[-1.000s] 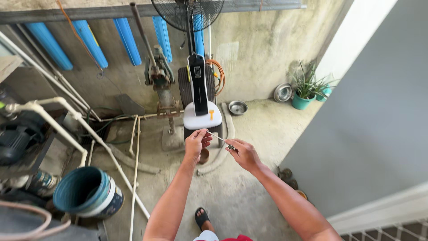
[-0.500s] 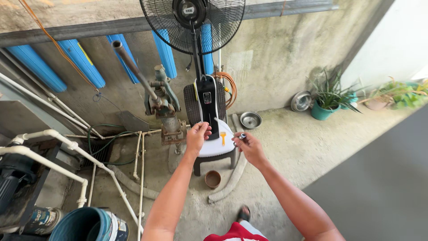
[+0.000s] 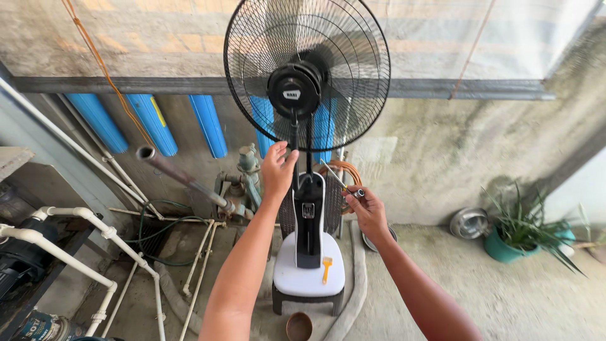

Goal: The person disassembles a standing electric fan using a socket wrench. They remove the front grille, then the fan blades, followed by the rear grille and motor housing components. The parts are placed on the floor as they are removed.

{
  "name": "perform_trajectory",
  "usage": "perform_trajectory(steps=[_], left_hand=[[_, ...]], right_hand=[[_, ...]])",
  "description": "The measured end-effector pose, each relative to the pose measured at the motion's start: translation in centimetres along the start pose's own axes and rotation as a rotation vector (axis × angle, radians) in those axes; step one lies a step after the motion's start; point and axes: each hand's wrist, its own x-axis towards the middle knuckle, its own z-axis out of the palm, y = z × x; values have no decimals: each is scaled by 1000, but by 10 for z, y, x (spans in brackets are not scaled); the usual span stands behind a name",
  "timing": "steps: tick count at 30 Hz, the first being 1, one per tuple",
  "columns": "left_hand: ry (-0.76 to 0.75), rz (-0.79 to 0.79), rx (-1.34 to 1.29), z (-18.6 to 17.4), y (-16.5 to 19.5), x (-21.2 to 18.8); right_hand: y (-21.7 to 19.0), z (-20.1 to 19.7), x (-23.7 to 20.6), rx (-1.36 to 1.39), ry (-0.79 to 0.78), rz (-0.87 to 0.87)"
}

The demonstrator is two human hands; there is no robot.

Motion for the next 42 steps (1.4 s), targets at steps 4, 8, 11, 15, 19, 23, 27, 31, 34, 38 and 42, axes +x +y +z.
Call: perform_trajectory(steps=[4, 8, 11, 15, 19, 23, 27, 31, 34, 38, 42], left_hand=[[61, 70, 95, 24, 12, 42], [106, 92, 53, 35, 14, 57], [105, 131, 53, 36, 12, 65], [109, 110, 56, 37, 11, 64], [93, 87, 43, 38, 18, 66], [16, 67, 41, 29, 20, 71], [30, 113, 124, 7, 14, 93], [209, 342, 191, -20, 23, 136], [193, 611, 271, -20, 52, 177], [104, 765, 320, -5, 93, 233], [33, 815, 365, 17, 120, 279]], right_hand=[[-4, 4, 49, -20, -28, -117], [-29, 1, 66, -387, 37, -233], [-45, 6, 76, -520, 91, -282], [-61, 8, 92, -609, 86, -287], [-85, 11, 123, -724, 94, -487], [-112, 18, 151, -848, 89, -646], [-129, 24, 169, -916, 220, -689], [-141, 25, 178, -727, 303, -760], [-161, 31, 197, -529, 275, -616], [-199, 46, 242, -303, 188, -658], [-235, 44, 278, -311, 167, -777]])
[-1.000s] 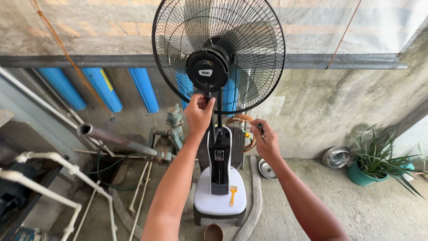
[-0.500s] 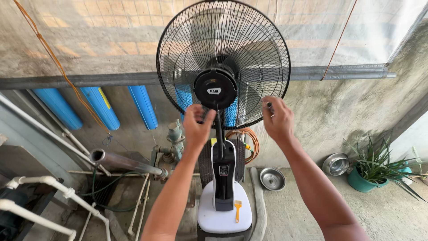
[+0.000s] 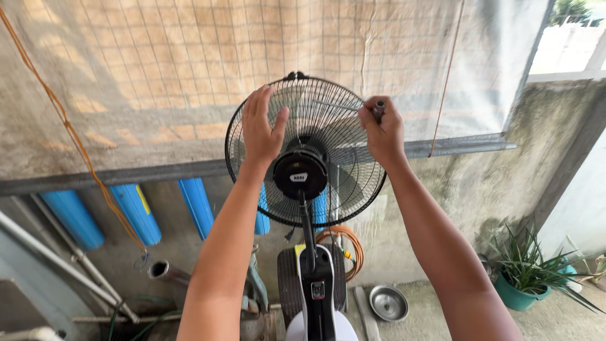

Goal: The person disassembles a standing electric fan using a socket wrench. They remove the front grille, then the fan blades, followed by the rear grille and motor housing components. The parts are placed on the floor as they are removed.

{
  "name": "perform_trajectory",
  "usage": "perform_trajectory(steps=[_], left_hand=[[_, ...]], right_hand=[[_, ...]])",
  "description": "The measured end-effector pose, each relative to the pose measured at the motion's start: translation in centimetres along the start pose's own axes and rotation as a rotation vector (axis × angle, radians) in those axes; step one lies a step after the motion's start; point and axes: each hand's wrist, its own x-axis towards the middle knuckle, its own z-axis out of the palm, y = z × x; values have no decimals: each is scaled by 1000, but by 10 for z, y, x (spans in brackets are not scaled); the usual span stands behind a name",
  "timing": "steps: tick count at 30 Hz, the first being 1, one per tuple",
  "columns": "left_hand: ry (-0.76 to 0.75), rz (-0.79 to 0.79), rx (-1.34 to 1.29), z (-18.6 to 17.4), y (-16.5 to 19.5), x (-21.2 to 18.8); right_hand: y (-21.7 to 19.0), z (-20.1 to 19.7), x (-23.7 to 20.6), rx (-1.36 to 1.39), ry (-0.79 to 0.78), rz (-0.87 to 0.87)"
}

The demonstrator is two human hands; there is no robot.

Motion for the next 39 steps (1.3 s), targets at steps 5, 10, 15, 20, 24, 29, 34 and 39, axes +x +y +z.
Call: perform_trajectory(steps=[5, 10, 15, 20, 24, 29, 34, 39], left_hand=[[-148, -28, -42, 23, -6, 62], [-401, -325, -100, 35, -3, 80], [-341, -398, -148, 34, -2, 85], [-317, -286, -131, 32, -2, 88], [-326, -260, -119, 32, 0, 91], [-349, -329, -106, 33, 2, 92], [-294, -259, -133, 36, 1, 94], [-318, -295, -105, 38, 0, 94]], right_hand=[[1, 7, 47, -179, 69, -32], [10, 19, 71, -195, 48, 36], [24, 25, 96, -198, 20, 94], [40, 27, 103, -11, -63, 124], [45, 28, 112, 73, -95, 239], [46, 28, 121, 5, -116, 284], [46, 28, 131, 108, -127, 420], [45, 27, 123, -158, -208, 46]])
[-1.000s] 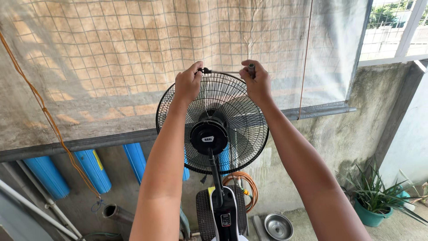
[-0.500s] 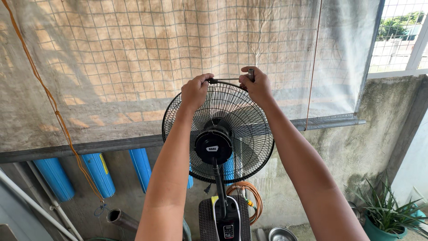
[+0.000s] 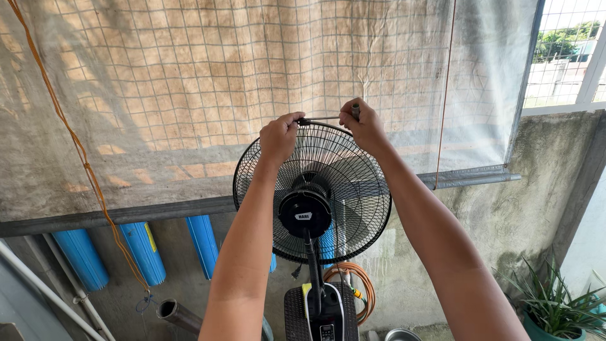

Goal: The person disassembles a standing electric fan using a socket wrench. They remove the front grille, then the fan blades, followed by the rear grille and motor housing components. The parts are placed on the floor as they are removed.

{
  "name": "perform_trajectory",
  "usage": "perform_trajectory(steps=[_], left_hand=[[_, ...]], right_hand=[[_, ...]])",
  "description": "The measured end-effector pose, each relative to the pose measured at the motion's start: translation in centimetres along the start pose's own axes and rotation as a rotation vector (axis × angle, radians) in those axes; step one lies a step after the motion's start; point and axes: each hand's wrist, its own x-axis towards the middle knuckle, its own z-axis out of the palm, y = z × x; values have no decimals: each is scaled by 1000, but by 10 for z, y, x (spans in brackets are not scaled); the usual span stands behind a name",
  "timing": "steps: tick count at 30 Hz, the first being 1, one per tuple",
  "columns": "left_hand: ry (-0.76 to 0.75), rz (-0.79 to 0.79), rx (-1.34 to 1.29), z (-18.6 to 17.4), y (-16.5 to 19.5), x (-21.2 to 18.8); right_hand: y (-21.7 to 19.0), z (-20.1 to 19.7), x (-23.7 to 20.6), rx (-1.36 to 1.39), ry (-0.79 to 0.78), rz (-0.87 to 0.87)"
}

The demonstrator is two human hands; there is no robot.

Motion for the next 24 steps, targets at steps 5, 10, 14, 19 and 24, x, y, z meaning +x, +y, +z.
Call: perform_trajectory(steps=[5, 10, 14, 19, 24], left_hand=[[2, -11, 23, 1, -2, 2], [54, 81, 38, 6, -7, 4], [77, 96, 43, 12, -11, 8], [40, 38, 42, 14, -13, 8], [61, 84, 46, 15, -13, 8]], right_hand=[[-5, -6, 1, -26, -106, 159], [-10, -16, 1, -257, -141, 128], [-7, -15, -1, -337, -70, 61], [6, -7, -13, -348, -17, -143], [25, -2, -10, -64, -19, 55]])
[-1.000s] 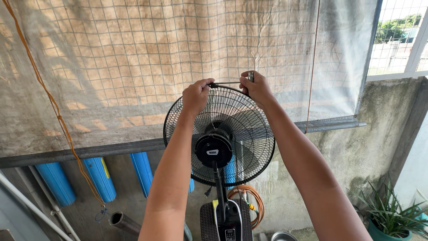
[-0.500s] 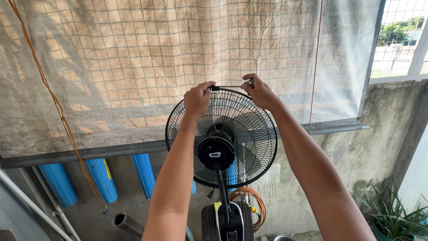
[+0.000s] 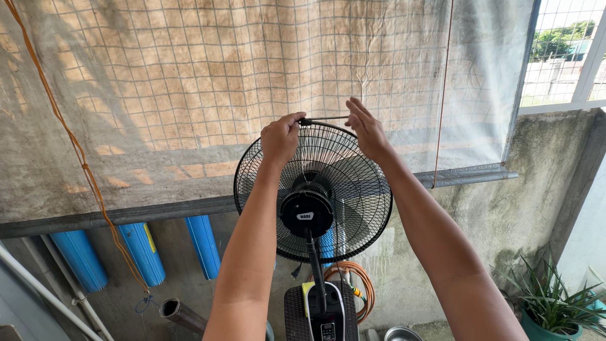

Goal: The person disassembles a standing electric fan using a socket wrench. They remove the front grille, then the fan blades, followed by the rear grille and motor housing components. The parts are placed on the floor as they are removed.

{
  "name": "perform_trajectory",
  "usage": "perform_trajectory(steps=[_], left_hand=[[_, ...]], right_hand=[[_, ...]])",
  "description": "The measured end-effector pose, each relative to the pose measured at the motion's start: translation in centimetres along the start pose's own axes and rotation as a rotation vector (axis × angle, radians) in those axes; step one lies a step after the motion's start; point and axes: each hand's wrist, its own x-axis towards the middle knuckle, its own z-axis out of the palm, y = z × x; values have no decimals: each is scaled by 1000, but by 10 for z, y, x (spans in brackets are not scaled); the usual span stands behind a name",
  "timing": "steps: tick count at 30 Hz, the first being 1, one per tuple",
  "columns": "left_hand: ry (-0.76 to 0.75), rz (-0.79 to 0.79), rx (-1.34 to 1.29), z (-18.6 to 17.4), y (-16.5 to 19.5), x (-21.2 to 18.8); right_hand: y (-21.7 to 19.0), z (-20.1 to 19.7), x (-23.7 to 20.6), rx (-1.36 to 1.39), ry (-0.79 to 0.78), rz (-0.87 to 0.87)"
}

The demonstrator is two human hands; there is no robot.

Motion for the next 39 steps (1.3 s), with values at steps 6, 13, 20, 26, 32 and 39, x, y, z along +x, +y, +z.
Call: perform_trajectory(steps=[6, 13, 20, 26, 32, 39], left_hand=[[-64, -105, 26, 3, -6, 1], [-23, -69, -27, 3, -8, 4], [-134, -202, 75, -8, 11, 0], [-9, -3, 56, -2, 4, 0], [-44, -59, 52, 2, 1, 1], [-49, -51, 57, 2, 4, 1]], right_hand=[[14, -6, 9, 217, -52, -59], [-3, -8, 6, -13, 82, -27], [-25, -8, -7, -128, 283, -58], [-30, -6, -9, -145, 290, -72], [-16, -6, 1, 393, 247, 119], [-13, -8, 9, 453, 223, 126]])
